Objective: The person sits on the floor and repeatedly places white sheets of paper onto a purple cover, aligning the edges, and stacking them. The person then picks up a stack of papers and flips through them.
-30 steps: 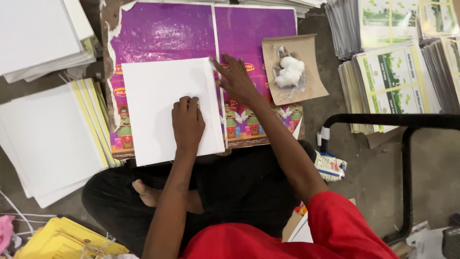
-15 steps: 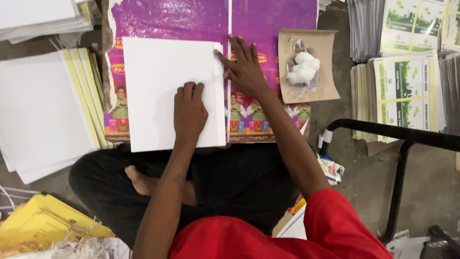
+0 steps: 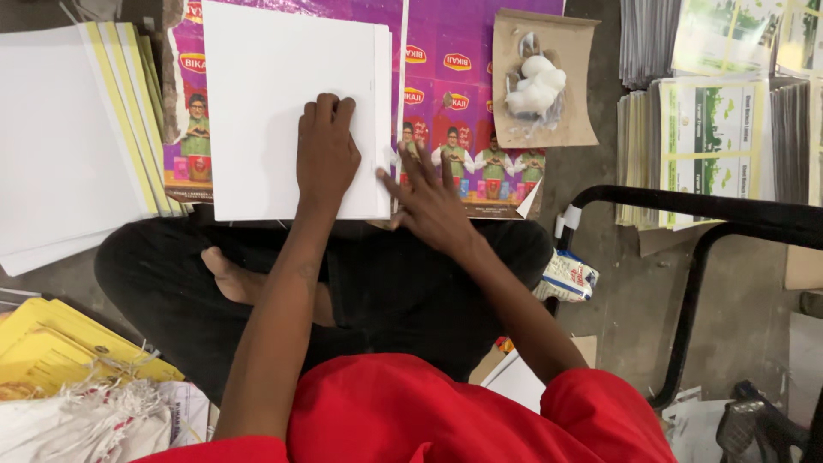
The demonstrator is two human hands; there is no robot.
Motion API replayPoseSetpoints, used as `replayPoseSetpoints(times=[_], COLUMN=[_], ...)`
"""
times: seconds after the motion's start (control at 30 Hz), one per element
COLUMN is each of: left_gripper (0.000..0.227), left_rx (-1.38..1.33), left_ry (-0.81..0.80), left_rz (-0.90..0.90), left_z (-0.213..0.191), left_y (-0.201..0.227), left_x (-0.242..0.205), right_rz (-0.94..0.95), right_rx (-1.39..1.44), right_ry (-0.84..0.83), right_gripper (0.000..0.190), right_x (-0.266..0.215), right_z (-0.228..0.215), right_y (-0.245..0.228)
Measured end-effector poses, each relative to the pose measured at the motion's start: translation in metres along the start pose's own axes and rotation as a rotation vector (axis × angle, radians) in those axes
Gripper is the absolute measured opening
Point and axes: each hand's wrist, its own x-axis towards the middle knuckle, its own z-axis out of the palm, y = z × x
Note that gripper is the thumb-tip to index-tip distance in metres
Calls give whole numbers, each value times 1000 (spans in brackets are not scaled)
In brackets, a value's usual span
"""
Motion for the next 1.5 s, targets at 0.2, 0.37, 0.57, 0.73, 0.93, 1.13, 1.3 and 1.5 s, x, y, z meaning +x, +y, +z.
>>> replayPoseSetpoints(times=[0.2, 0.37, 0.57, 0.73, 0.93, 1.13, 1.3, 1.5], left_gripper=[37, 35, 92, 95, 74, 60, 59, 48], left_rx=[-7, 2, 197, 201, 42, -114, -219, -190], left_ry=[25, 61, -140, -210, -245, -165, -104, -111], left_rz=[20, 48, -165, -242, -253, -209, -238, -222], left_z=[4, 3, 18, 27, 29, 28, 30, 31], left_y=[-2, 1, 24, 28, 1, -14, -17, -16], left_x=[-3, -2, 9, 15, 16, 3, 3, 4], right_rz=[-46, -41, 111, 197, 220, 314, 264, 341], right_rx=[-45, 18, 234, 531, 711, 979, 932, 1001], right_ry=[23, 85, 243, 448, 579, 593, 614, 591], right_gripper=[95, 95, 84, 74, 71, 73, 75, 74], right_x=[-42, -62, -78, -78, -66, -19, 17, 40], right_z=[9, 2, -12, -18, -19, -21, -14, -5], right_y=[-29, -47, -54, -54, -53, -38, -27, -21])
